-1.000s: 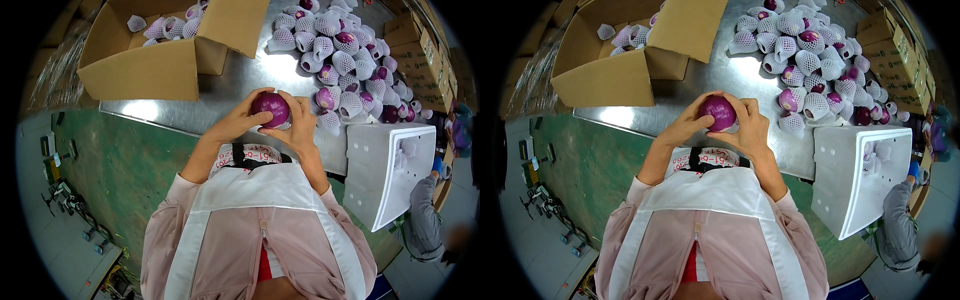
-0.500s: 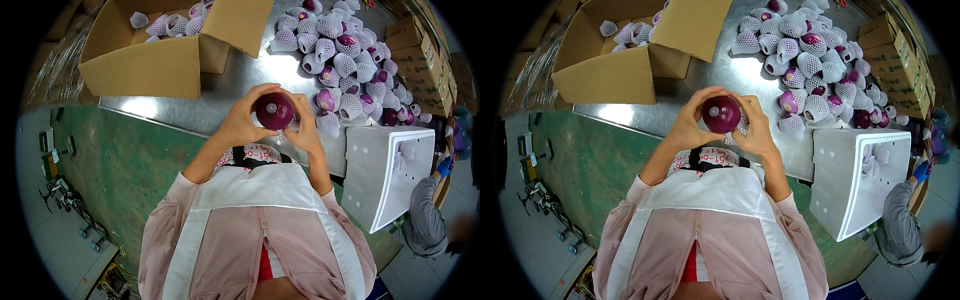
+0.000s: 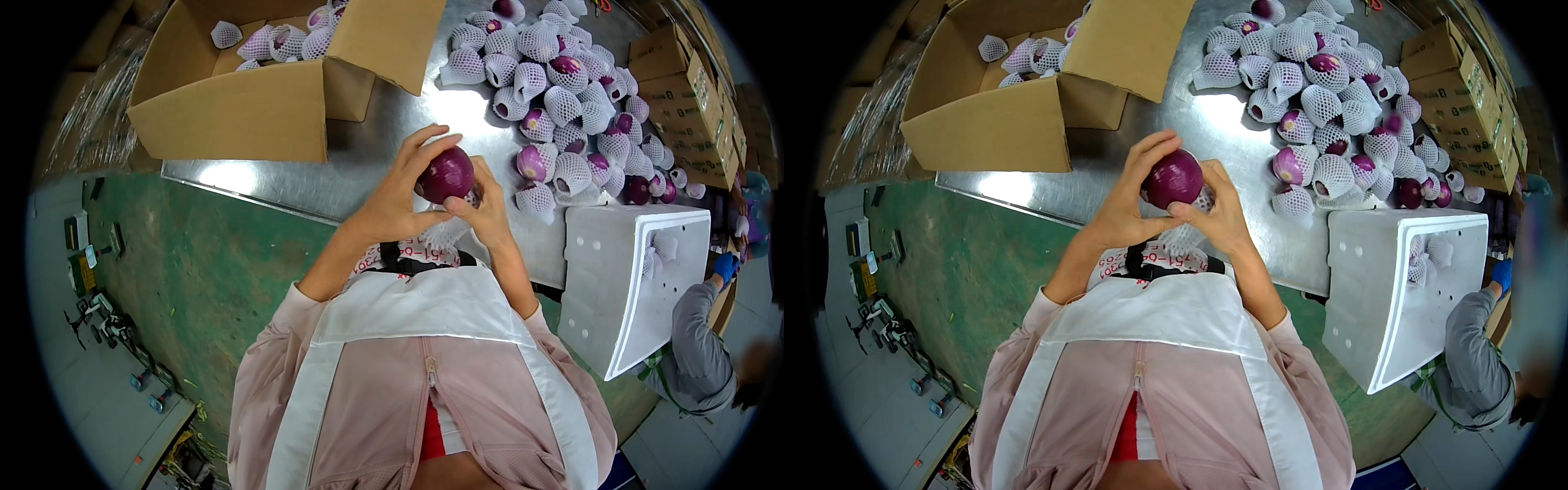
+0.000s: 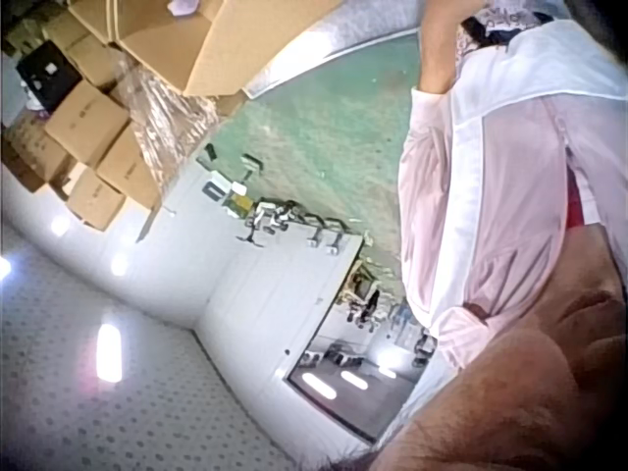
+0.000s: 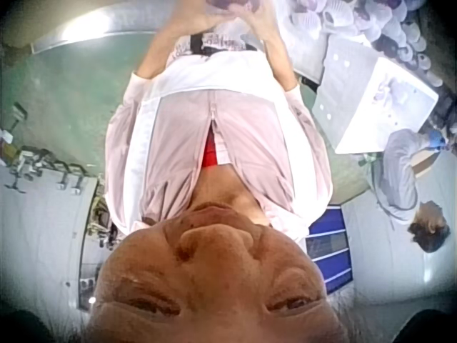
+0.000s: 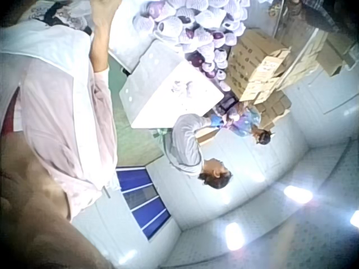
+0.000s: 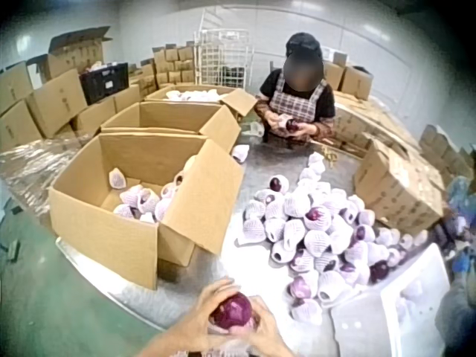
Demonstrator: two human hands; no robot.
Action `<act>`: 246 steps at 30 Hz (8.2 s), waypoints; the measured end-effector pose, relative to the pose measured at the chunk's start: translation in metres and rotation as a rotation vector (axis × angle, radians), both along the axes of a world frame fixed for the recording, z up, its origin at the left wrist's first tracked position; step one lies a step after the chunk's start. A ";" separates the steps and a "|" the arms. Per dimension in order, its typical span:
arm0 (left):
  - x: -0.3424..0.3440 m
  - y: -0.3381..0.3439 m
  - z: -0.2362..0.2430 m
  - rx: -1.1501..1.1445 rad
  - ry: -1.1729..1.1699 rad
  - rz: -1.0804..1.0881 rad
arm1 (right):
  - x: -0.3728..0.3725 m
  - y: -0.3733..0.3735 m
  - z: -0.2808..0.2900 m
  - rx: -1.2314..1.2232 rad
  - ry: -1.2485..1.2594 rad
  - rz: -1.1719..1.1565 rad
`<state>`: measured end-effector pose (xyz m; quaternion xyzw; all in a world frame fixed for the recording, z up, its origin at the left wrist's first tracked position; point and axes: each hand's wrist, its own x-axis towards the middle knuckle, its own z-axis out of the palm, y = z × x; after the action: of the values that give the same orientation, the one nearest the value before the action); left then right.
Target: The person repeatedly picks up purple onions, wraps each one in a white foam net, and places the wrapped onion into a cardboard box. The process is continuous and repetitive, with the person handling the onions one at a time.
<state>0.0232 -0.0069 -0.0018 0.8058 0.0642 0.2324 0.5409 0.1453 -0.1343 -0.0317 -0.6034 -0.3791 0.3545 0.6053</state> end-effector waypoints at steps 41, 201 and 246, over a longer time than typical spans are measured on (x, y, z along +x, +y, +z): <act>-0.021 0.000 0.007 -0.456 0.146 -0.147 | 0.020 -0.012 -0.006 -0.065 -0.176 -0.355; -0.047 0.288 0.064 0.466 0.422 0.568 | 0.089 -0.056 -0.030 -0.307 -0.578 -0.530; 0.009 -0.010 -0.016 -0.954 -0.122 -0.136 | 0.058 -0.035 -0.005 0.293 0.360 -0.582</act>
<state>0.0326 -0.0165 -0.0176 0.4553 0.0789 0.1882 0.8666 0.2030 -0.1694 -0.0364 -0.5210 -0.1259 0.2102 0.8176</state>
